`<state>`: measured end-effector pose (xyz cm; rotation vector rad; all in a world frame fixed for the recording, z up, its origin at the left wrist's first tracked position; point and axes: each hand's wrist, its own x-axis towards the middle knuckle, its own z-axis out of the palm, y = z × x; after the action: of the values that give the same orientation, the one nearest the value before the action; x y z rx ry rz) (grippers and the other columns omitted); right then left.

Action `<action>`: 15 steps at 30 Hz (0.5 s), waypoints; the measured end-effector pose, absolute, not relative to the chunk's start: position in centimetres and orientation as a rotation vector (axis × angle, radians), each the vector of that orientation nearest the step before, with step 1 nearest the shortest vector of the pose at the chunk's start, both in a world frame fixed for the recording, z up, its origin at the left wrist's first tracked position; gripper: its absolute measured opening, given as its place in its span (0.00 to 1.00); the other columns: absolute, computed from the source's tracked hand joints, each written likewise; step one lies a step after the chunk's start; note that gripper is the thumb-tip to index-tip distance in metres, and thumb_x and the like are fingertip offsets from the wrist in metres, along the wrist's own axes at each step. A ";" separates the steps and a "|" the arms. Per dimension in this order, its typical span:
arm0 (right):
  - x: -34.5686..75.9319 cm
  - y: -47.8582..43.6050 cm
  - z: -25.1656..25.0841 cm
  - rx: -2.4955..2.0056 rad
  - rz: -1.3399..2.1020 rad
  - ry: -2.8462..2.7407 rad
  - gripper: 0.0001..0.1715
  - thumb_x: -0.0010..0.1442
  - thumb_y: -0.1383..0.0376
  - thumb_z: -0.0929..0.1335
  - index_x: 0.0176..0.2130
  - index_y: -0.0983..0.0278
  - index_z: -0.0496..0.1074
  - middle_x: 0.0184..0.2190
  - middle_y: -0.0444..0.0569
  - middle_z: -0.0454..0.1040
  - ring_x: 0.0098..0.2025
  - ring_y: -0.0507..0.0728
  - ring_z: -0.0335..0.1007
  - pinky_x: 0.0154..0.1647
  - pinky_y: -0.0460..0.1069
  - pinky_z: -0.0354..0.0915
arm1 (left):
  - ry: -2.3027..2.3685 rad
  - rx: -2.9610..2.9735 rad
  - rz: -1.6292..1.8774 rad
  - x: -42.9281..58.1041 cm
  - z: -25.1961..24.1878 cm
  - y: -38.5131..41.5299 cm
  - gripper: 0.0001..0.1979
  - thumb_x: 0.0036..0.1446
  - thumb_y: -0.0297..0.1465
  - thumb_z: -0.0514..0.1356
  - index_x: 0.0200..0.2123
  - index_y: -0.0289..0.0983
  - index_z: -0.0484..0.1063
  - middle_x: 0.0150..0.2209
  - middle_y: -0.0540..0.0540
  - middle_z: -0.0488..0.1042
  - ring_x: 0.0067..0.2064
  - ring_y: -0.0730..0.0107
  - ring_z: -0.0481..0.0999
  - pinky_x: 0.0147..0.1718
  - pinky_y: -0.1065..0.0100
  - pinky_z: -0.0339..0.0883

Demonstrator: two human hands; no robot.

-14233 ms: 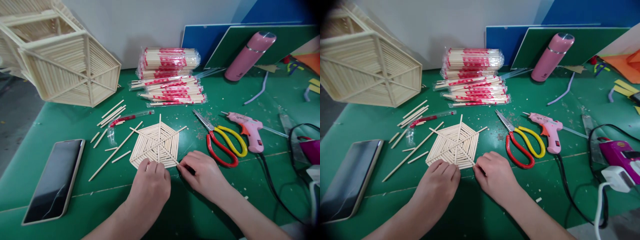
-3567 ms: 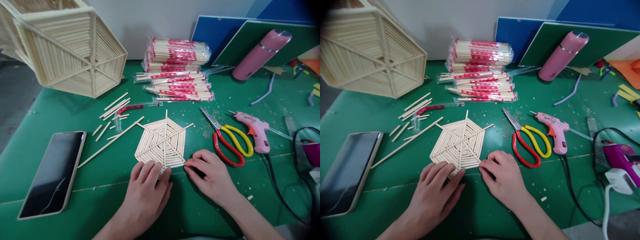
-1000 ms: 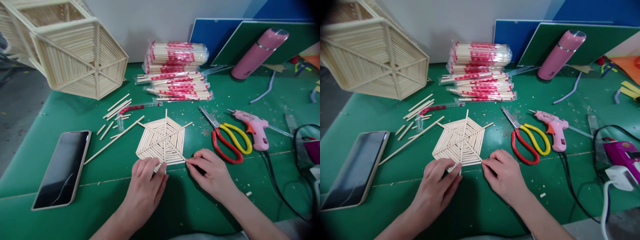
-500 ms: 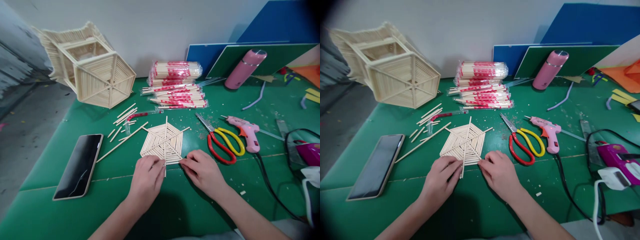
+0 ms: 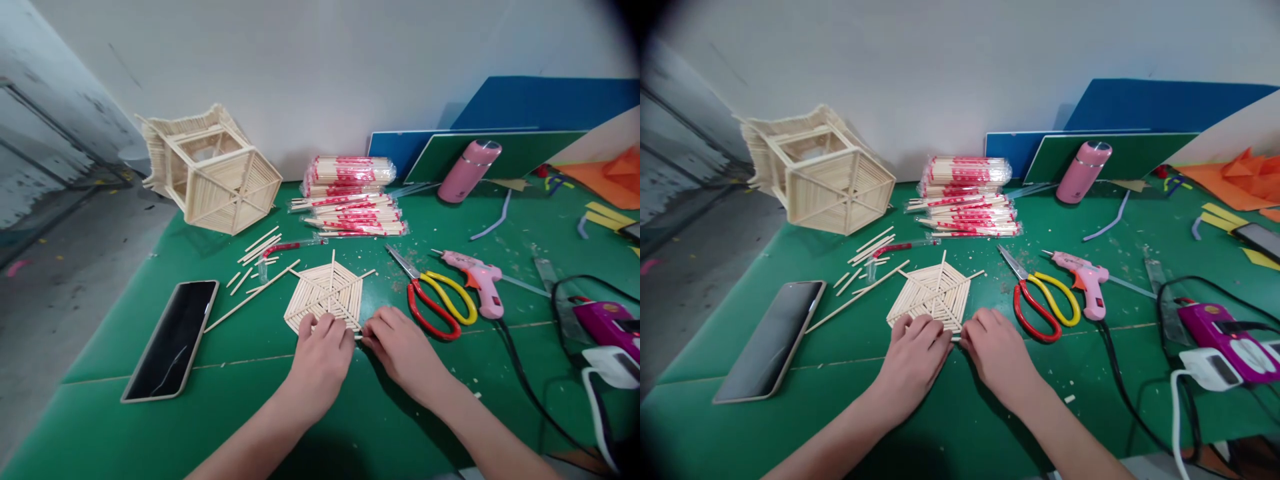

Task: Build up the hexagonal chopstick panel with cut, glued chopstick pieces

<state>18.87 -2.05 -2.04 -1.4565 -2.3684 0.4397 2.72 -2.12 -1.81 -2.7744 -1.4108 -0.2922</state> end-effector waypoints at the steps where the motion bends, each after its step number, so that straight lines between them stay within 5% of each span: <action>1: 19.0 -2.1 -1.8 -1.453 0.439 -2.370 0.10 0.60 0.67 0.59 0.30 0.64 0.66 0.29 0.48 0.66 0.33 0.55 0.61 0.33 0.49 0.60 | -1.397 -2.784 -0.297 2.7 -1.7 -2.1 0.05 0.54 0.24 0.52 0.30 0.36 0.67 0.30 0.48 0.68 0.36 0.64 0.65 0.38 0.57 0.53; 7: 23.2 -2.1 -1.3 -1.659 0.339 -1.944 0.08 0.59 0.63 0.59 0.39 0.61 0.65 0.34 0.47 0.69 0.35 0.54 0.67 0.36 0.48 0.64 | -1.399 -2.831 -0.394 1.0 -0.7 -2.2 0.08 0.55 0.23 0.49 0.31 0.36 0.68 0.29 0.47 0.69 0.32 0.67 0.66 0.35 0.61 0.57; 15: 30.1 -1.6 -3.2 -2.058 -0.005 -1.618 0.14 0.53 0.61 0.61 0.40 0.63 0.65 0.36 0.52 0.68 0.36 0.60 0.67 0.35 0.54 0.65 | -1.475 -2.711 -0.965 -2.6 -0.7 -2.6 0.08 0.57 0.24 0.50 0.38 0.34 0.66 0.30 0.46 0.71 0.32 0.69 0.69 0.33 0.66 0.62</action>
<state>30.12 -1.60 -3.24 -2.0576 -1.6177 -0.0048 -2.65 -2.61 -0.74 -2.7105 -1.4754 -0.9645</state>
